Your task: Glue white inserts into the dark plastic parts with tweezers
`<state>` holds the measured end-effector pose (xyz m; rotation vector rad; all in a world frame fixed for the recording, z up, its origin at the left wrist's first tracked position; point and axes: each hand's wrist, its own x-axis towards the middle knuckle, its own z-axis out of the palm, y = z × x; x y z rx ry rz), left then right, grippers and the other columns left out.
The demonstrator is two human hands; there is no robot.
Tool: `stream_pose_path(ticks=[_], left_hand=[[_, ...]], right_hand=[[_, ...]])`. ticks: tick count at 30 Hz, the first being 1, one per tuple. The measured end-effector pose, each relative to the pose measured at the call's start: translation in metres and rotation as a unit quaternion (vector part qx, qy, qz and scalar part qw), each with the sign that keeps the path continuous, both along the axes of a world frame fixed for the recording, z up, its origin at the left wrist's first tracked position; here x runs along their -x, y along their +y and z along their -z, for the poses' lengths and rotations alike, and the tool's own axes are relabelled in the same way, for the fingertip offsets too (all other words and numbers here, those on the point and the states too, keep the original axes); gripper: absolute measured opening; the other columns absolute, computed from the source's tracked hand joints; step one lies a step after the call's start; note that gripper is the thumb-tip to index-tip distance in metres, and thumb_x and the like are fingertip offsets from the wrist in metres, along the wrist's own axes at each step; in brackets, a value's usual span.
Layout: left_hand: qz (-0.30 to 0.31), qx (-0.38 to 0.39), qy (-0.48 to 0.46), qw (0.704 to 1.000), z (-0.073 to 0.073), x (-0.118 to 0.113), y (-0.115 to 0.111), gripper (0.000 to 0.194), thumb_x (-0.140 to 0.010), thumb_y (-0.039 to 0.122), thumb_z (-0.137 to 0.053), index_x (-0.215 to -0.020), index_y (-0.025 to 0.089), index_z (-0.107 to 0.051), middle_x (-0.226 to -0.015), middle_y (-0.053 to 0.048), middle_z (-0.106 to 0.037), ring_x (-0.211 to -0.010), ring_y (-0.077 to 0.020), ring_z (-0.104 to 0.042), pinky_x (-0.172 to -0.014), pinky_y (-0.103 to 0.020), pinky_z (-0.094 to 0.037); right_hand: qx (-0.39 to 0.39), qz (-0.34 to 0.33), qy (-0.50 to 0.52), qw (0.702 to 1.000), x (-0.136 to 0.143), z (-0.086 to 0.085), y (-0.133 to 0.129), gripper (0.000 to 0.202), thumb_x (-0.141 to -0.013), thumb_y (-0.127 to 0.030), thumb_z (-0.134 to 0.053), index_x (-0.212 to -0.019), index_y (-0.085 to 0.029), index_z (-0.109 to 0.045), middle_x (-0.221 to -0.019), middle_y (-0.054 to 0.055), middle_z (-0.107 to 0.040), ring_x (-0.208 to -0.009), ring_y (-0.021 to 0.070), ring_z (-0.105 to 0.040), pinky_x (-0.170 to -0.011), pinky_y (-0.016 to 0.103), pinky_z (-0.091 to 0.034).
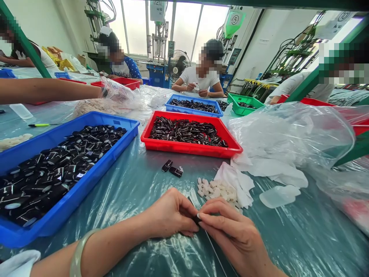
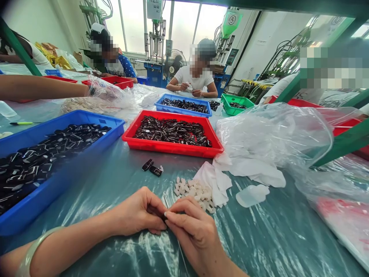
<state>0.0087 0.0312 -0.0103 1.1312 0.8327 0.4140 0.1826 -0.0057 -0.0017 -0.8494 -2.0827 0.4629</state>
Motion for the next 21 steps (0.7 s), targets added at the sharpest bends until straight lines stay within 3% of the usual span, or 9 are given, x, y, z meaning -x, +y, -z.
stream_pose_path(ticks=[8, 12, 17, 21], left_hand=[[0.005, -0.012, -0.003, 1.000, 0.003, 0.001, 0.001, 0.020, -0.056, 0.014, -0.064, -0.074, 0.011, -0.072, -0.051, 0.003, -0.058, -0.048, -0.0068, -0.050, -0.050, -0.019, -0.041], [-0.002, -0.002, 0.008, 1.000, 0.000, 0.000, 0.001, 0.018, -0.055, 0.015, -0.065, -0.071, 0.009, -0.071, -0.049, 0.002, -0.057, -0.047, -0.0079, -0.051, -0.050, -0.020, -0.042], [-0.026, 0.021, 0.005, 0.999, 0.002, -0.003, 0.001, 0.012, -0.050, 0.017, -0.068, -0.057, 0.011, -0.060, -0.044, 0.003, -0.054, -0.046, -0.0099, -0.052, -0.047, -0.020, -0.041], [-0.033, 0.028, 0.011, 0.999, 0.005, -0.004, 0.002, 0.018, -0.047, 0.020, -0.069, -0.058, 0.011, -0.058, -0.044, 0.003, -0.054, -0.046, -0.0114, -0.054, -0.049, -0.023, -0.042]], right_hand=[[0.014, 0.024, -0.012, 1.000, 0.001, 0.005, -0.003, 0.024, -0.082, -0.008, -0.053, -0.091, -0.024, -0.067, -0.076, 0.003, -0.059, -0.070, 0.0130, -0.058, -0.060, 0.024, -0.050], [0.046, 0.020, -0.051, 0.997, -0.001, -0.003, 0.003, 0.017, -0.083, -0.014, -0.052, -0.082, -0.022, -0.068, -0.075, 0.004, -0.061, -0.067, 0.0128, -0.058, -0.059, 0.023, -0.049], [0.114, 0.074, -0.121, 0.983, 0.002, -0.021, 0.039, 0.017, -0.086, -0.021, -0.050, -0.087, -0.020, -0.067, -0.083, 0.003, -0.064, -0.073, 0.0130, -0.061, -0.065, 0.023, -0.049], [0.143, 0.137, -0.192, 0.961, 0.019, -0.018, 0.081, 0.010, -0.086, -0.020, -0.054, -0.086, -0.016, -0.063, -0.086, 0.002, -0.064, -0.079, 0.0135, -0.060, -0.073, 0.030, -0.049]])
